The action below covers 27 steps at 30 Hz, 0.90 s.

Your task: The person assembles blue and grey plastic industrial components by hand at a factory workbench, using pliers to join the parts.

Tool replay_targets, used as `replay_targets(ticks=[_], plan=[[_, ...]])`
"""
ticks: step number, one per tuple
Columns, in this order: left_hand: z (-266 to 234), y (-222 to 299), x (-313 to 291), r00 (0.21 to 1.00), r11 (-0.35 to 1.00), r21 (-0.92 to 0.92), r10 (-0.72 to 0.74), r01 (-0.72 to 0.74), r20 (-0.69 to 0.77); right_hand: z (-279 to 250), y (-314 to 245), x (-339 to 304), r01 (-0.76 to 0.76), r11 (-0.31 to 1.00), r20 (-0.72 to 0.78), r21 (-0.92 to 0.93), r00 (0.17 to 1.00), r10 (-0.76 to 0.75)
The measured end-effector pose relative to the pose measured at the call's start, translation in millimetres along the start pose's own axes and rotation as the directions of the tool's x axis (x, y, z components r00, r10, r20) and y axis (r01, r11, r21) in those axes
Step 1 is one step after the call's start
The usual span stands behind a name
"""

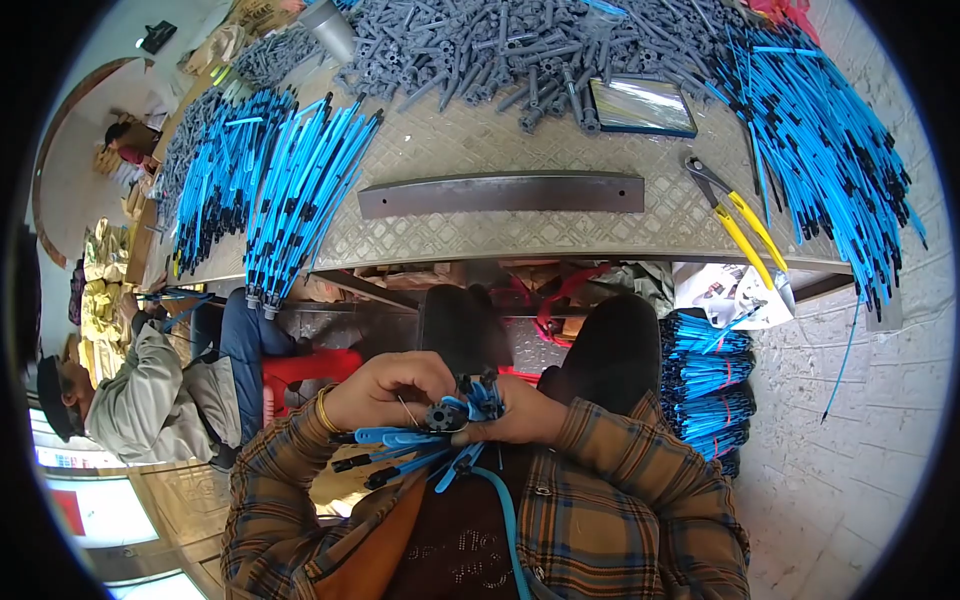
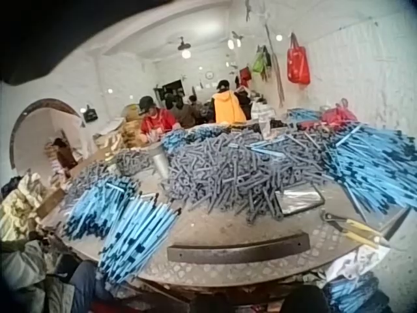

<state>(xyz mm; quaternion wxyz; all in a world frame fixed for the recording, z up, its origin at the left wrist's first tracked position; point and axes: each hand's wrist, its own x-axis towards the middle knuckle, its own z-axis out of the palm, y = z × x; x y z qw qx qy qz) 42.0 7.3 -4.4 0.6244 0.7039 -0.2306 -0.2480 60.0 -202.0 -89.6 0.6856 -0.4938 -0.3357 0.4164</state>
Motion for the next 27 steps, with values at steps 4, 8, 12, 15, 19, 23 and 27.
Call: replay_targets(ticks=[4,8,12,15,19,23,27], plan=[[2,0,-1,0.999,0.999,0.005,0.034,-0.034,0.022,2,-4,-2,-0.044,0.999,0.006,0.031,0.999,0.043],[-1,1,-1,0.994,0.996,0.019,0.087,-0.088,0.060,5,-6,-2,-0.018,0.997,-0.018,0.072,1.000,0.020],[-4,3,0,0.992,0.996,0.003,0.085,-0.086,0.093,3,0,-2,-0.025,0.995,-0.044,0.098,0.999,0.029],[-7,10,1,0.991,0.996,0.009,0.093,-0.094,0.097,-2,4,-1,-0.032,0.997,-0.029,0.070,0.999,0.035],[-7,32,-3,0.995,0.994,-0.070,-0.079,0.083,0.056,-6,6,2,0.001,0.999,-0.025,-0.035,1.000,-0.002],[0,27,-4,0.999,0.979,0.206,0.000,-0.009,0.042,-8,24,-2,-0.060,0.997,-0.051,0.042,0.997,0.062],[17,-1,3,0.972,0.920,0.355,0.215,-0.168,-0.097,-19,33,-16,-0.164,0.953,-0.109,0.255,0.974,0.197]])
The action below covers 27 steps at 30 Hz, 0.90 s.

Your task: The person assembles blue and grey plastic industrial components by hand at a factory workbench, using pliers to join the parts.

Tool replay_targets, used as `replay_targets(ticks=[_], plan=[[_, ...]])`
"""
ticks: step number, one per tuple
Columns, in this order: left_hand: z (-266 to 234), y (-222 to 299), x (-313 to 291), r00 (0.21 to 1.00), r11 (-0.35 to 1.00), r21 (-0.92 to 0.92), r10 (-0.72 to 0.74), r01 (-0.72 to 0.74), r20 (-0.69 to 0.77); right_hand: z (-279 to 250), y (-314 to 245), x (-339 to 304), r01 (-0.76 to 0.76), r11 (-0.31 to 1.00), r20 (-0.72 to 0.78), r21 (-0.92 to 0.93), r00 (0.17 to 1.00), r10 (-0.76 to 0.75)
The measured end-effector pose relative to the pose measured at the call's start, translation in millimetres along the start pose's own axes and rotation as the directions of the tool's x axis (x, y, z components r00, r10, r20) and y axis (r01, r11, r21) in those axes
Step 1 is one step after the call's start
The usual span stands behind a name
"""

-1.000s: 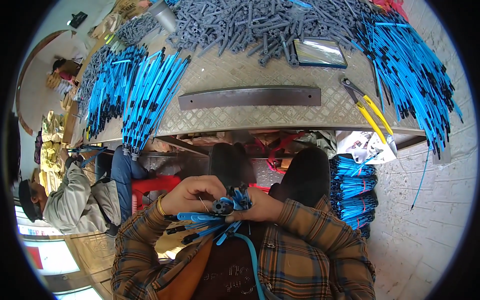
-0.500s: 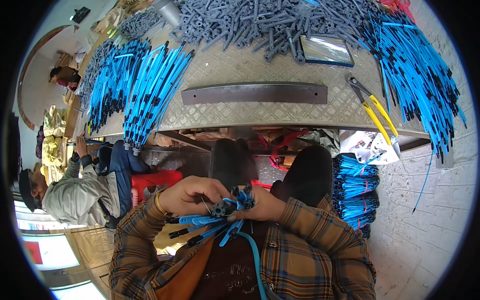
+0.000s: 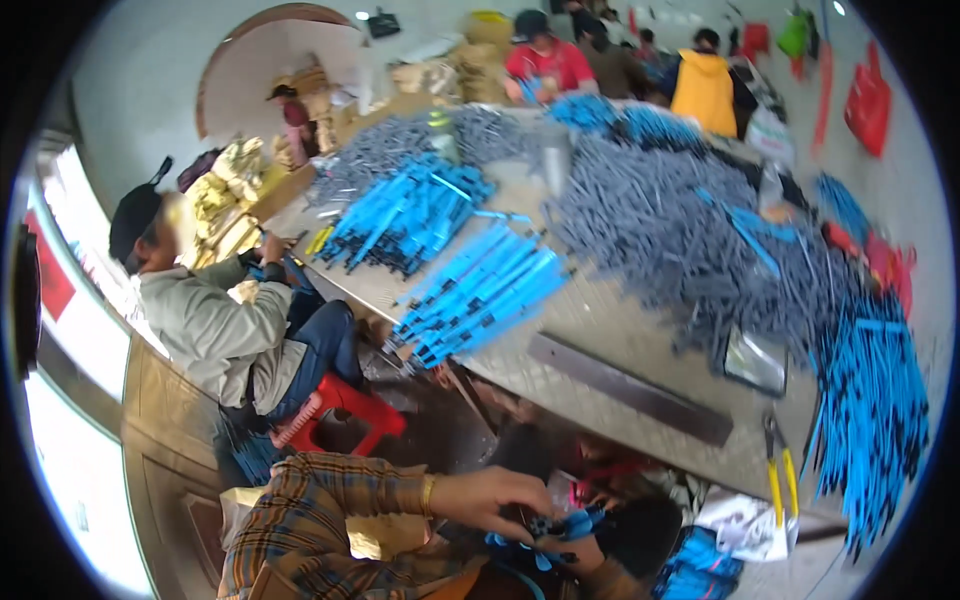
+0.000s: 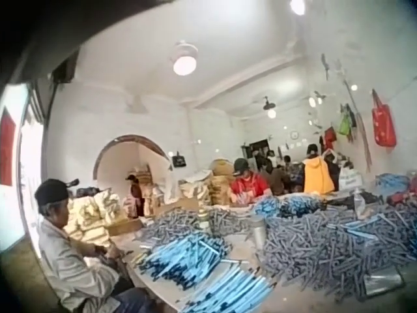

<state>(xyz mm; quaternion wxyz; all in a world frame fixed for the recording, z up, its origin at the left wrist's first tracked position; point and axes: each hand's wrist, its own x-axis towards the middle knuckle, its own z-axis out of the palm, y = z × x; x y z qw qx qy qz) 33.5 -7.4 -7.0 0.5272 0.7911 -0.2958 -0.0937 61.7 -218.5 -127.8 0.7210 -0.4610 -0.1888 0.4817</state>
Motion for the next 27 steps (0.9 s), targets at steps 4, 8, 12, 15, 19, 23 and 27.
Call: replay_targets(ticks=[4,8,12,15,19,23,27], plan=[[10,-2,-10,0.997,0.999,0.041,0.038,-0.035,-0.062,-1,8,0,0.041,0.996,0.107,-0.083,0.994,-0.032],[9,4,-4,0.995,1.000,-0.007,0.001,-0.001,-0.104,-7,13,-4,0.075,0.989,0.162,-0.127,0.985,-0.053],[11,16,-3,0.987,0.995,-0.093,-0.039,0.025,-0.157,-13,14,-4,0.099,0.986,0.162,-0.136,0.984,-0.077],[15,17,-6,0.985,0.994,-0.104,-0.047,0.030,-0.165,-15,16,-8,0.131,0.981,0.122,-0.141,0.986,-0.114],[16,10,-9,0.982,0.999,-0.033,-0.022,0.015,-0.190,-15,19,-9,0.160,0.978,0.047,-0.137,0.987,-0.155],[13,5,-9,0.975,0.998,0.055,-0.003,0.015,-0.224,8,-10,-6,0.268,0.960,0.021,-0.077,0.963,-0.267],[7,19,-3,0.973,0.994,0.097,0.075,-0.054,-0.220,28,-30,-9,0.191,0.982,-0.017,-0.008,0.981,-0.191]])
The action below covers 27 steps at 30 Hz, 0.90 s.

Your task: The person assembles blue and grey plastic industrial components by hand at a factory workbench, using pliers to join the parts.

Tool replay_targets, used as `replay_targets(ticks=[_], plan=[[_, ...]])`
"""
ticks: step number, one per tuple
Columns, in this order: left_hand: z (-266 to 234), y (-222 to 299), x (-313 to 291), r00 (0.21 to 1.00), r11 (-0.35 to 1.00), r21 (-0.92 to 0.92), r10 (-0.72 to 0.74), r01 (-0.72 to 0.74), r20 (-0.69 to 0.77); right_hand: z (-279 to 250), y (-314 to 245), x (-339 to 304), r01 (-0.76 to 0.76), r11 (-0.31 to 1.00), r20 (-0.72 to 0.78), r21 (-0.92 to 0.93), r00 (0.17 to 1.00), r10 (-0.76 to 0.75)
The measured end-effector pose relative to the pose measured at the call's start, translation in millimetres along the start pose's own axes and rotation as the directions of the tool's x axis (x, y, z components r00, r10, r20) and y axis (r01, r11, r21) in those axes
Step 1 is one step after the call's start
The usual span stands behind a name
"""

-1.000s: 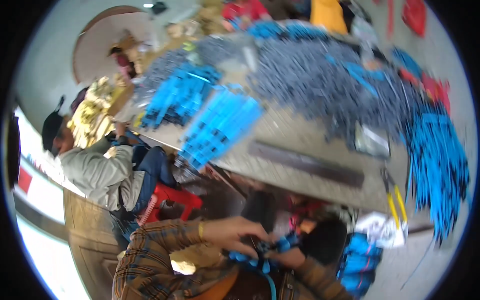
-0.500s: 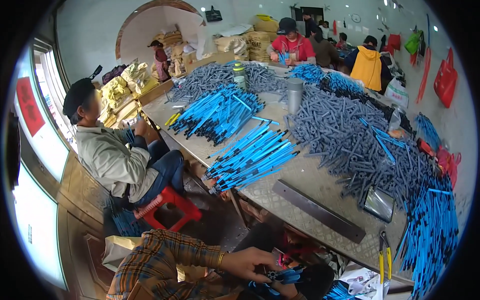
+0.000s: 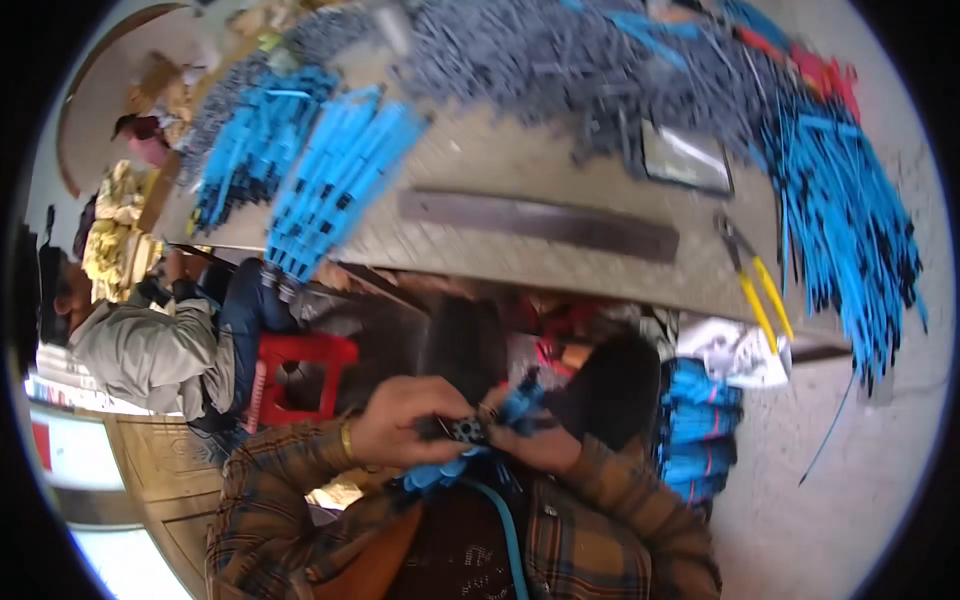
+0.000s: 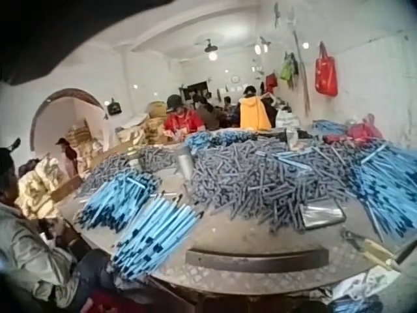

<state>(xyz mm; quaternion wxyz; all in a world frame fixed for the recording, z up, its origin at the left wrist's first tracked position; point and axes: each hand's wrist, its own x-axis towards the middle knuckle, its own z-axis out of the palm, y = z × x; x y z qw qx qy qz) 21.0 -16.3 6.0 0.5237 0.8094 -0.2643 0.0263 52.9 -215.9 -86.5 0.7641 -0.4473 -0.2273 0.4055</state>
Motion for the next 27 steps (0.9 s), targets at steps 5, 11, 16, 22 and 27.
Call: replay_targets(ticks=[5,11,16,22,27], plan=[[2,-7,4,0.997,0.998,-0.040,-0.042,0.044,0.060,0,17,1,0.000,0.996,-0.080,-0.095,0.997,-0.007],[3,-7,4,0.997,0.999,-0.029,-0.016,0.018,0.071,0,22,1,0.008,1.000,-0.078,-0.020,0.997,-0.010],[-4,-2,8,0.995,0.992,-0.123,0.001,0.011,0.100,-2,5,2,-0.042,0.997,0.012,-0.063,0.999,0.043],[3,-14,-6,0.978,0.950,-0.263,-0.129,0.170,0.166,-19,15,0,-0.082,0.992,0.137,-0.097,0.986,0.094],[7,-19,-6,0.976,0.893,-0.419,-0.088,0.167,0.202,-18,14,4,-0.094,0.984,0.240,-0.154,0.962,0.130]])
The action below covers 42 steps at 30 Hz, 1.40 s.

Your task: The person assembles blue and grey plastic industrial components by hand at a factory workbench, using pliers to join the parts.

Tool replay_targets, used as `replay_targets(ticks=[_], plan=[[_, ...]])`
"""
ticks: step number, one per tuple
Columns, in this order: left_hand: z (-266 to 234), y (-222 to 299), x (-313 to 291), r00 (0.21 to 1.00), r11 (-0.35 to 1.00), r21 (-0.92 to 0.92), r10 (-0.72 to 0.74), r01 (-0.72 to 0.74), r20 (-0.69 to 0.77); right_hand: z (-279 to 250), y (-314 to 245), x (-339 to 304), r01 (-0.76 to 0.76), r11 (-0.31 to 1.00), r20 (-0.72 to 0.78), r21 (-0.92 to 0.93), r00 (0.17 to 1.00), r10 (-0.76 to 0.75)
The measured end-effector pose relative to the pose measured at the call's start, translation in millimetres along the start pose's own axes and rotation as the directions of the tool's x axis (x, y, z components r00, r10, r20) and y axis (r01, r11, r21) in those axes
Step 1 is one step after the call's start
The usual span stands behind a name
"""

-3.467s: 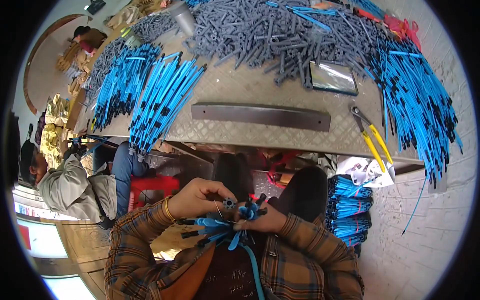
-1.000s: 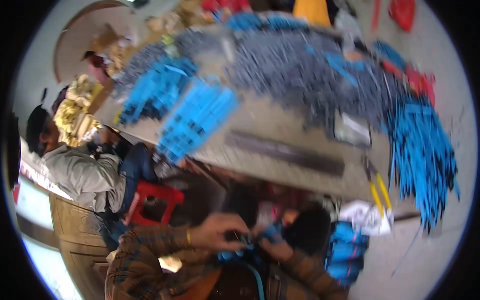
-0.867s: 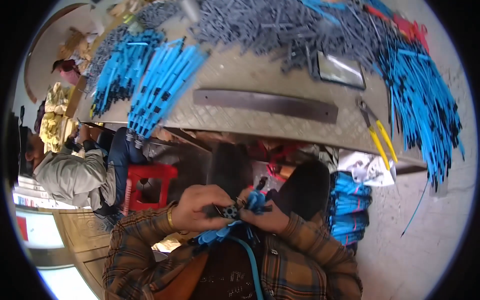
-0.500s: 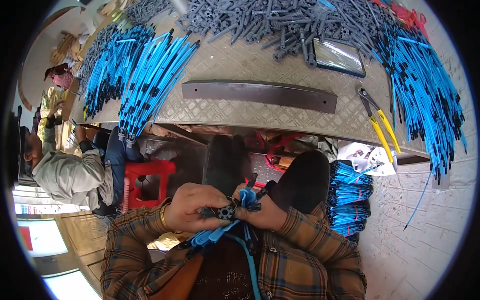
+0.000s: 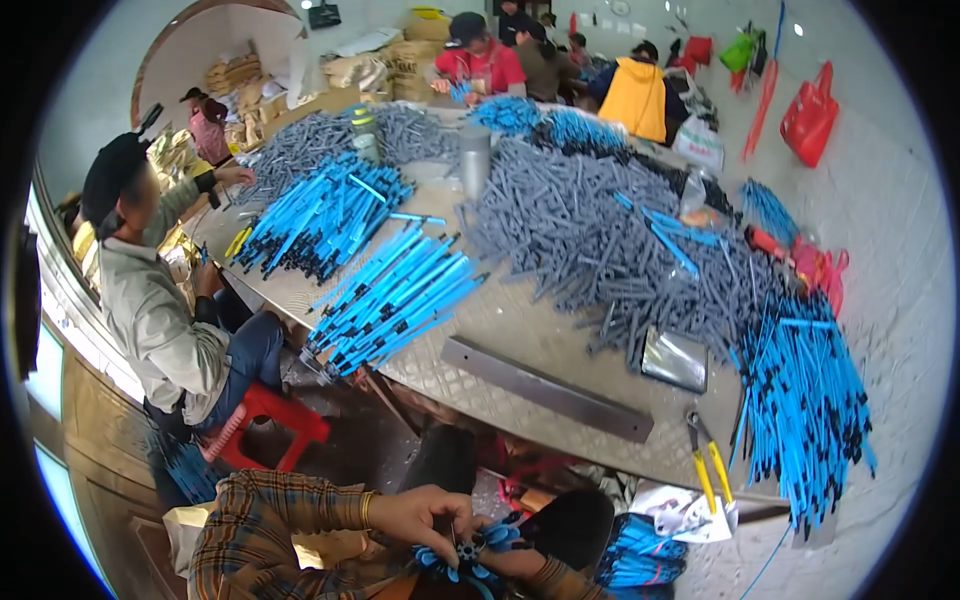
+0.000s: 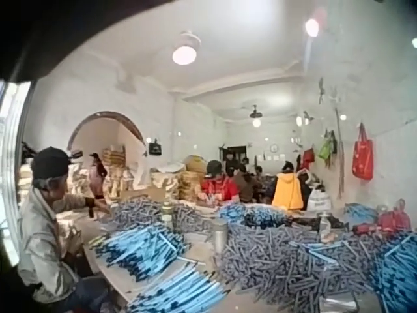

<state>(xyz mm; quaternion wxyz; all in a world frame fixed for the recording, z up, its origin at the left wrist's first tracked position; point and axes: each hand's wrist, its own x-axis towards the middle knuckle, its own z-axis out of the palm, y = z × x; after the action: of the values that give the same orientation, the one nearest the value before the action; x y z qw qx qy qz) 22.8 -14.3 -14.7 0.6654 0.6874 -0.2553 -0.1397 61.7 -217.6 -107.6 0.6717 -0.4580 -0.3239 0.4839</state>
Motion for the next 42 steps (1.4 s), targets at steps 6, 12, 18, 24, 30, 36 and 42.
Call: replay_targets(ticks=[6,12,18,24,30,36,42], plan=[[-11,3,17,0.937,0.961,-0.144,-0.186,0.236,0.295,-6,-26,4,-0.144,0.983,0.022,-0.117,0.989,0.147],[-14,19,33,0.896,0.961,0.001,-0.257,0.276,0.362,-25,-10,6,-0.070,0.967,-0.008,-0.245,0.998,0.070],[-16,18,50,0.908,0.963,0.261,-0.042,-0.075,0.418,-42,19,-2,-0.010,0.935,-0.035,-0.354,0.999,-0.003],[-21,0,53,0.916,0.942,0.274,0.076,-0.196,0.395,-55,41,-9,0.057,0.893,-0.048,-0.447,0.995,-0.087],[-38,13,24,0.827,0.948,-0.273,-0.283,0.165,-0.485,-51,21,-2,0.071,0.993,-0.346,0.098,0.938,-0.033],[4,34,16,0.778,0.884,0.465,0.327,-0.051,-0.537,-15,-9,52,0.103,0.799,-0.543,-0.593,0.681,-0.491],[8,13,8,0.719,0.905,0.415,0.225,0.096,-0.657,8,18,71,0.328,0.940,-0.693,0.091,0.699,-0.176]])
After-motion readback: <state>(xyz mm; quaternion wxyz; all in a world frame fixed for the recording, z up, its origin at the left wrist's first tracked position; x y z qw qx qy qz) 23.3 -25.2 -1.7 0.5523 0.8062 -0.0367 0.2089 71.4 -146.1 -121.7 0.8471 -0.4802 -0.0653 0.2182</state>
